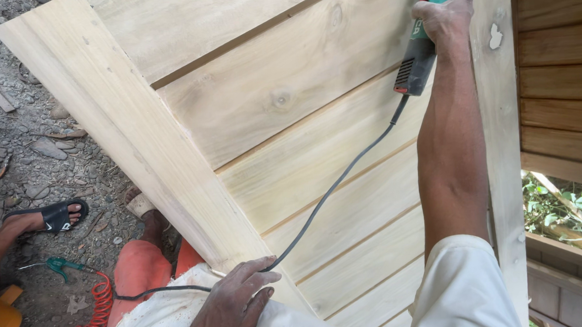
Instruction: The person uses an electric orbital sander to smooth the surface of a large wooden door or panel. They systematically move the sander across the flat panels and along the frame edges, occasionally using their left hand to steady the wood or guide the tool.
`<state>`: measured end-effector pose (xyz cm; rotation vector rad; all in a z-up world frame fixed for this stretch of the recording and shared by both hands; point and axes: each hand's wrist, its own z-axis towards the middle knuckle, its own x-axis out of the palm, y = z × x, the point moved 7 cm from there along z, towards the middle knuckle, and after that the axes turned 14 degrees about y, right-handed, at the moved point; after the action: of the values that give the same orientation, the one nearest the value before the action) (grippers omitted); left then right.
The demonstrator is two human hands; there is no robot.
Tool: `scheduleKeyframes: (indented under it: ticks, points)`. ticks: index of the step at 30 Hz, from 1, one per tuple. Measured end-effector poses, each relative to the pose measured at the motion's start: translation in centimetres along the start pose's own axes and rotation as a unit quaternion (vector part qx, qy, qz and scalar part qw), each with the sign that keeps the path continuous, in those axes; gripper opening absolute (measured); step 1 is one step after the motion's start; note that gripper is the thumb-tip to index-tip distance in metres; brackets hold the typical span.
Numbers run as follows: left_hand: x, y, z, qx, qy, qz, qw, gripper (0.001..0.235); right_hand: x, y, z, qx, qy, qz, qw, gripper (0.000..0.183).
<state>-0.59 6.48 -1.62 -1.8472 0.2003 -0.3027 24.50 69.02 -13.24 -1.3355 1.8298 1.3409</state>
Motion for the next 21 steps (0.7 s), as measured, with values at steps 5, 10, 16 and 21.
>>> scheduleKeyframes:
  ticks: [5, 10, 16, 21]
  points:
    - [-0.7, 0.2, -1.1, -0.001, -0.032, 0.002, 1.000, 0.021, 3.1, 3.4, -4.0, -0.057, -0.011, -0.023, 0.998, 0.091]
    - [-1.9, 1.6, -3.1, -0.041, -0.034, -0.002, 0.999, 0.017, 6.9, 7.0, -11.1, -0.062, 0.028, -0.016, 0.998, 0.087]
    - [-2.5, 3.2, -4.9, -0.073, -0.053, 0.013, 0.996, 0.015, 10.7, 10.6, -19.1, -0.062, 0.090, -0.035, 0.993, 0.084]
    - [-3.3, 4.7, -5.9, -0.124, -0.049, 0.046, 0.990, 0.016, 14.3, 13.2, -25.0, -0.048, 0.137, -0.070, 0.987, 0.087]
